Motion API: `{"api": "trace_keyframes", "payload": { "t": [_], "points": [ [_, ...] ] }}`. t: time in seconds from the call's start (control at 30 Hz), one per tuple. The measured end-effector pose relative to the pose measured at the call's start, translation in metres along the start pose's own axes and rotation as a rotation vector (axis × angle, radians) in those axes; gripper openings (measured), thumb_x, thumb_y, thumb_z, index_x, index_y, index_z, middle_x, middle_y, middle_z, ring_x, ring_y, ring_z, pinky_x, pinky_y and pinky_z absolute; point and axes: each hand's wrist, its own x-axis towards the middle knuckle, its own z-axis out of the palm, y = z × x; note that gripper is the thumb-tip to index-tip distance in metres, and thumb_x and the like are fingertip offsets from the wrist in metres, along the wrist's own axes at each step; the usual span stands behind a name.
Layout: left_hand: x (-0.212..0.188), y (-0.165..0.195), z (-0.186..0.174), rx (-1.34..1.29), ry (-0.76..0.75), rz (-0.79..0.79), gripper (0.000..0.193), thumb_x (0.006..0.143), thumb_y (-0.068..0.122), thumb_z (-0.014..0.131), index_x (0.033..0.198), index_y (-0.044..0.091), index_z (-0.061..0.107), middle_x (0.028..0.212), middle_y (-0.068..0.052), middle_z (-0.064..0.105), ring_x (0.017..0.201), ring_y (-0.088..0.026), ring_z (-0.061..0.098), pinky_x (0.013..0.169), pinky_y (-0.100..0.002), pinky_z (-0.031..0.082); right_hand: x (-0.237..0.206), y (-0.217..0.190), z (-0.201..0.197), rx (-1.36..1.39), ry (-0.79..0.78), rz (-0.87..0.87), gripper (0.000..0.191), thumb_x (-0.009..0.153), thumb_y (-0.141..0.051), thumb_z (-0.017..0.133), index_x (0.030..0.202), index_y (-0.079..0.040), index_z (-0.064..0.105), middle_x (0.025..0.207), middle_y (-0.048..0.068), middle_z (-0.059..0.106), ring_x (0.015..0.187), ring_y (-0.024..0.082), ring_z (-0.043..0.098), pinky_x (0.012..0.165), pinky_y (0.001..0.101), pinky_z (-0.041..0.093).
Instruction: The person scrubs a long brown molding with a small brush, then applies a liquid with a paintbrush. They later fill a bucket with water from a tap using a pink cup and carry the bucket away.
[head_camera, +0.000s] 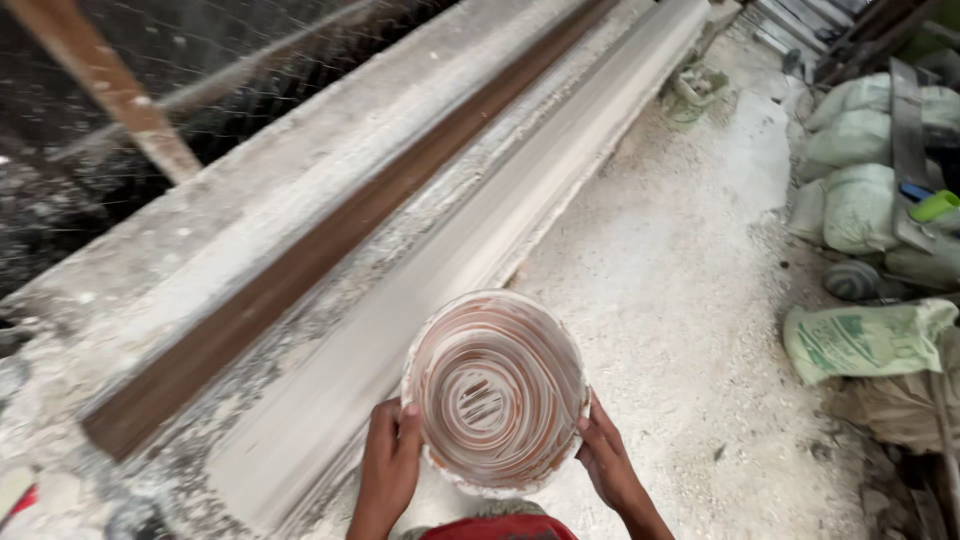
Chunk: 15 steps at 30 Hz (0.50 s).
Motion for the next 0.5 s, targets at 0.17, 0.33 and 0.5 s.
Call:
{"api": "trace_keyframes", "payload": {
  "t": [0.17, 0.33, 0.5],
  "points": [
    [0.009, 0.019, 0.088, 0.177, -0.094, 0.033, 0.035, 0.102, 0.035, 0.055, 0.101, 0.001, 0.057, 0.082, -0.009, 0.051, 0.070, -0.020, 0.050, 0.063, -0.036, 0.046, 0.003, -0.033, -0.074, 0.022, 0.022, -0.071, 0.071, 0.100, -0.020, 0.046, 0.163, -0.007, 0.018, 0.160, 0.017, 0.041, 0.144, 0.029, 0.043, 0.115, 0.0467, 0.036],
    [-0.006, 0.028, 0.086, 0.122, -0.052, -0.108, 0.037, 0.101, 0.038, 0.057, 0.102, 0.001, 0.055, 0.086, -0.010, 0.053, 0.072, -0.019, 0.052, 0.064, -0.036, 0.049, 0.020, -0.052, -0.063, 0.034, -0.059, 0.061, 0.073, 0.097, -0.017, 0.045, 0.163, -0.011, 0.015, 0.160, 0.014, 0.039, 0.142, 0.029, 0.044, 0.112, 0.0488, 0.040],
    [-0.048, 0.023, 0.018, 0.205, 0.281, -0.144, 0.033, 0.099, 0.034, 0.059, 0.102, 0.001, 0.058, 0.086, -0.009, 0.053, 0.071, -0.020, 0.051, 0.065, -0.037, 0.048, 0.044, -0.041, 0.016, -0.078, -0.272, 0.203, 0.076, 0.094, -0.015, 0.047, 0.163, -0.013, 0.015, 0.158, 0.016, 0.041, 0.139, 0.031, 0.048, 0.109, 0.0496, 0.044]
  ]
}}
